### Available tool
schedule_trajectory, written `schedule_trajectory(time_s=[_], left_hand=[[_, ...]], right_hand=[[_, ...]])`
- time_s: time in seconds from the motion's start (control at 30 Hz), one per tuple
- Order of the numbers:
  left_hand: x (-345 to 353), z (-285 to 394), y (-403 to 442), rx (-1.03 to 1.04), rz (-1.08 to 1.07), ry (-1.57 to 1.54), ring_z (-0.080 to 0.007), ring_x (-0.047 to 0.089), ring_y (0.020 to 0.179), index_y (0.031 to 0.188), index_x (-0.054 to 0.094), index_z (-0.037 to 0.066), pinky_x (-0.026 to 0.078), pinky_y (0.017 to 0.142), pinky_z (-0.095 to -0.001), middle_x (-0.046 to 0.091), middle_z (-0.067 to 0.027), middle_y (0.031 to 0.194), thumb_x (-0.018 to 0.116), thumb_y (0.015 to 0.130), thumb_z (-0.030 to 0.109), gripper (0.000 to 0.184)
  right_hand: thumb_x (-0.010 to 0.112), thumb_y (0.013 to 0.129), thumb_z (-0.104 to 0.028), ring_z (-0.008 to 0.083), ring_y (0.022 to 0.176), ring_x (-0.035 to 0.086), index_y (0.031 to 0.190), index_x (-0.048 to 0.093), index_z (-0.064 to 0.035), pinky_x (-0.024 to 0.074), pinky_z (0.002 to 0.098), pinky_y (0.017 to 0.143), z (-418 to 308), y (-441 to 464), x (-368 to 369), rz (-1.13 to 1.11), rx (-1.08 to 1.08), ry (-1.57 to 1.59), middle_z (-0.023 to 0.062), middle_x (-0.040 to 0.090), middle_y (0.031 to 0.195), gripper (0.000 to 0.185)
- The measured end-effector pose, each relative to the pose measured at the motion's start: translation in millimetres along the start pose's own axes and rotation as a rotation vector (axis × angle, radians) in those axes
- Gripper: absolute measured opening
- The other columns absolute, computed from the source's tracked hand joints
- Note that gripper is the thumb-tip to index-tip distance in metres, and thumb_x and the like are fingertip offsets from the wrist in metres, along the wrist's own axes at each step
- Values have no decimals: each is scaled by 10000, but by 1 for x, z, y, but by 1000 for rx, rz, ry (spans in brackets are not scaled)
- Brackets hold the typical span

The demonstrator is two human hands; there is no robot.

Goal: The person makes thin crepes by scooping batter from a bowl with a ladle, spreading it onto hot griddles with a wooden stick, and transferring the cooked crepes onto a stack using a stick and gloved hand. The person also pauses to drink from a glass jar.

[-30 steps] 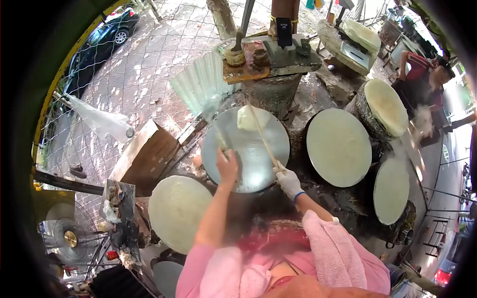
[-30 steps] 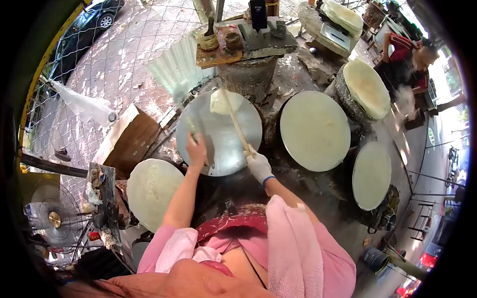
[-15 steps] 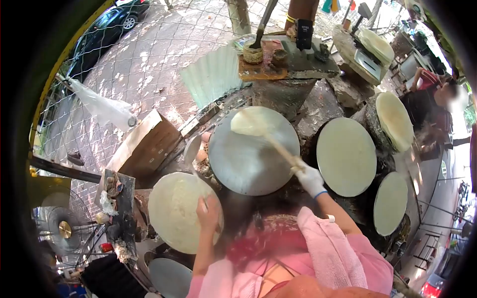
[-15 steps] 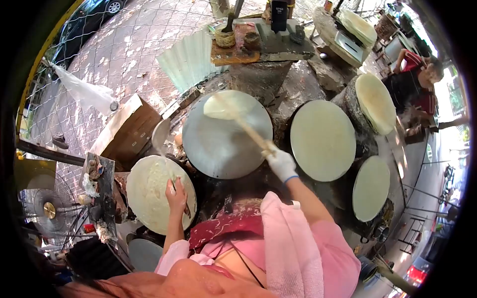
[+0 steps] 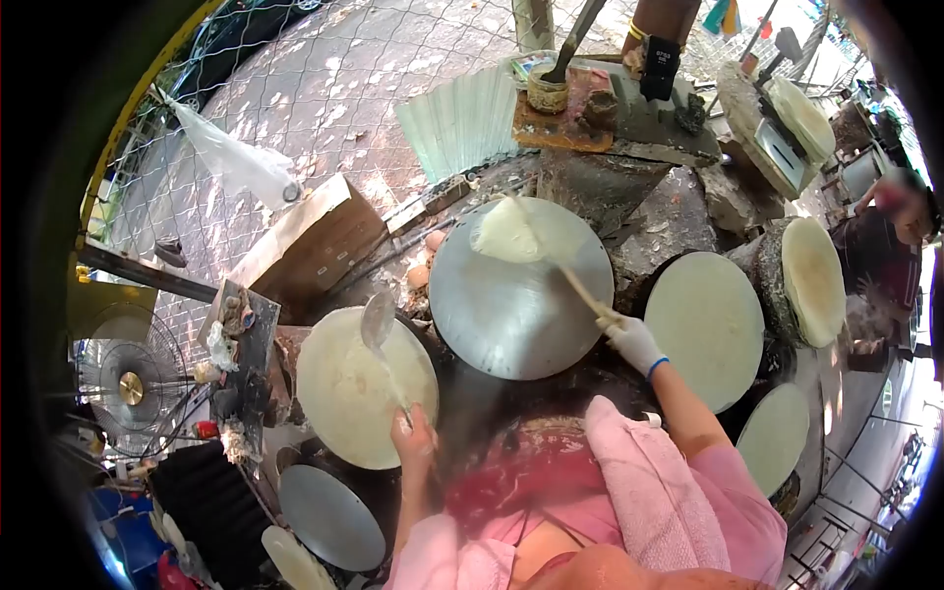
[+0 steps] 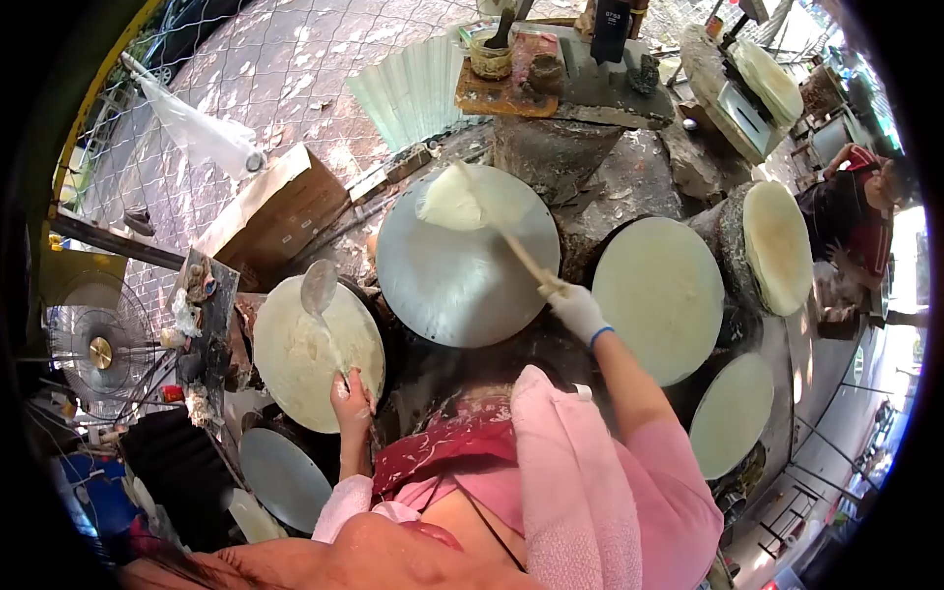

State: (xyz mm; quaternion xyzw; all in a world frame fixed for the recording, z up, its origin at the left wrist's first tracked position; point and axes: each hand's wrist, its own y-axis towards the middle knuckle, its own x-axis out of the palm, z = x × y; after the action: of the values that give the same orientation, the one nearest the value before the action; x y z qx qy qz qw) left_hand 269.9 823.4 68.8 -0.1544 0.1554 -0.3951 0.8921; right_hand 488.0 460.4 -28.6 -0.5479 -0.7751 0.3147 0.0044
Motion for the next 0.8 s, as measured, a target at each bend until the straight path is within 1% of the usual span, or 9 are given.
schedule_trajectory(time_s=[0.07,0.17,0.23,0.3,0.43,0.47,0.6,0.7,0.8], left_hand=[[7,-3,-4,-24,-2,-19,-74,389,389,824,432,69,314,332,-242,432,7,596,525,986,151,205],[13,-6,-10,-62,15,-12,-67,391,402,796,405,79,309,339,-237,435,8,596,529,984,151,237],[17,-7,-15,-76,30,-4,-62,391,411,798,408,80,309,345,-235,439,10,599,529,984,152,233],[21,-9,-19,-76,44,-8,-57,393,419,803,416,82,312,355,-230,440,13,601,527,984,153,225],[30,-10,-24,-121,76,-40,-54,392,425,817,435,82,317,368,-226,439,15,601,523,987,156,205],[32,-10,-27,-110,77,-27,-49,394,435,820,443,82,315,374,-222,443,17,609,524,985,166,202],[38,-9,-32,-145,116,-1,-43,400,452,827,457,82,317,387,-216,450,21,617,531,981,189,201],[42,-11,-36,-120,125,-7,-52,397,429,832,456,86,311,372,-222,446,17,605,526,985,201,203],[40,-26,-35,-92,137,42,-76,379,357,834,446,91,296,326,-240,436,9,574,512,997,202,208]], right_hand=[[626,928,-351,79,661,486,1342,564,-93,456,252,644,-10,9,29,-136,-98,91,-3,601,820,493],[642,927,-335,93,841,595,1325,576,-87,493,254,781,-38,1,16,-185,-128,-129,59,692,962,474],[649,930,-310,107,908,609,1333,565,-81,488,246,835,-7,28,-11,-9,-328,-166,62,702,1034,471],[638,943,-248,88,902,581,1317,568,-35,488,232,816,-24,39,-41,24,-142,4,21,681,1055,436],[642,933,-247,87,921,537,1329,554,-19,466,233,837,-44,38,-21,-382,-49,27,4,648,1107,465],[660,920,-261,89,964,559,1320,566,-29,459,241,877,-58,30,-17,-423,139,60,9,660,1124,472],[671,915,-274,85,955,567,1327,564,-46,458,243,886,-57,46,-52,-321,-138,-106,3,665,1099,483],[673,915,-257,55,827,513,1337,563,-73,459,226,765,-45,97,-76,-296,-4,-190,-10,669,1055,473],[658,930,-293,50,667,471,1346,569,-122,429,198,625,-70,76,-57,-570,43,-70,-49,591,842,458]])
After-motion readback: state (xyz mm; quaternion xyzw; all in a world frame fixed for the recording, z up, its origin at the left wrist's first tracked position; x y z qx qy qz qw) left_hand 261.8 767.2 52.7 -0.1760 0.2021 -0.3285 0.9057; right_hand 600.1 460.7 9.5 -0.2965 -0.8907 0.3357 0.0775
